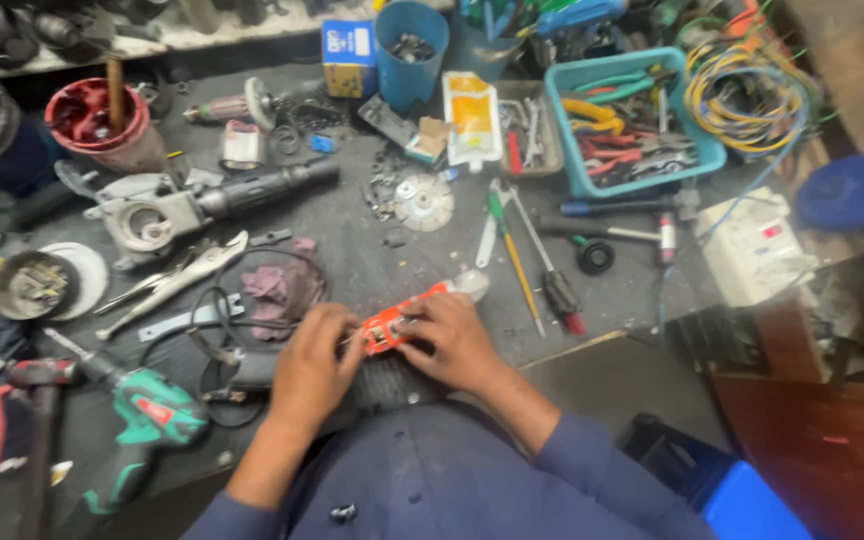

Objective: The person works on an angle grinder at a cluttered workbench. They use pliers on the grinder's disc nut, pick up a cordless drill to work on the grinder body, handle its power cord and a red wire, and manipulate the tool's components while testing it.

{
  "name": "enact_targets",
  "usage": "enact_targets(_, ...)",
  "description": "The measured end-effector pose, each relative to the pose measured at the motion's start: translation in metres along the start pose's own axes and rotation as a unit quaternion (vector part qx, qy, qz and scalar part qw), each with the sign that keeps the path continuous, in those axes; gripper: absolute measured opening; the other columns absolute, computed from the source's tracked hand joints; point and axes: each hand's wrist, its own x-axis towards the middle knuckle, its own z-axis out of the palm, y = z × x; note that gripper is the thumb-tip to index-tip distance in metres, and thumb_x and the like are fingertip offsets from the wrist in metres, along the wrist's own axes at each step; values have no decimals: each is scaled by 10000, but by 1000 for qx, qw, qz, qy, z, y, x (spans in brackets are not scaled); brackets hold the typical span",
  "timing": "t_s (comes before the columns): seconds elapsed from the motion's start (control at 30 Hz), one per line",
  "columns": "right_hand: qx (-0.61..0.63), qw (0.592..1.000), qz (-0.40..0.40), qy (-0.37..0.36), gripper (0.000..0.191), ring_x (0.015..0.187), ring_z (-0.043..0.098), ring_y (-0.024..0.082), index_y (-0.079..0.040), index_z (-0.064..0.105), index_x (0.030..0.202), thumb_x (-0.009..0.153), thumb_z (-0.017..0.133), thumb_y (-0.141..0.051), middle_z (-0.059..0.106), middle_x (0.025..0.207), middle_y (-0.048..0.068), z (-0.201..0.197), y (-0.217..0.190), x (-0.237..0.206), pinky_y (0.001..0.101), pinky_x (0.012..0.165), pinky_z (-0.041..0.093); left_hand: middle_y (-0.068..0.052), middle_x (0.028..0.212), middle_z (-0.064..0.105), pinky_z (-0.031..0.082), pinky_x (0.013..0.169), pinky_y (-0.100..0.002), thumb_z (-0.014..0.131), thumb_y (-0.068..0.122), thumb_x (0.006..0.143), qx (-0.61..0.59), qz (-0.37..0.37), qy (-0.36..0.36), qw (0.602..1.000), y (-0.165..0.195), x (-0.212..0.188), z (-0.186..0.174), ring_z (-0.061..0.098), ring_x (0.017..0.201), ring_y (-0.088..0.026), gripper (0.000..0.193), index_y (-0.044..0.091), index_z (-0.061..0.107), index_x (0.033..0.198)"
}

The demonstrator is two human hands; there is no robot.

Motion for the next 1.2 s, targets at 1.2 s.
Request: enact_targets(1.2, 604, 762, 230, 22, 495, 844, 697, 231, -27, 535, 1251, 1035, 650, -457, 689, 1000, 131, -115, 105, -14, 309, 652, 474, -157, 1263, 650, 464, 1006, -474, 741, 77, 800, 55, 185, 81, 978, 71, 2, 22, 600, 1180, -367, 489, 46, 608, 1270)
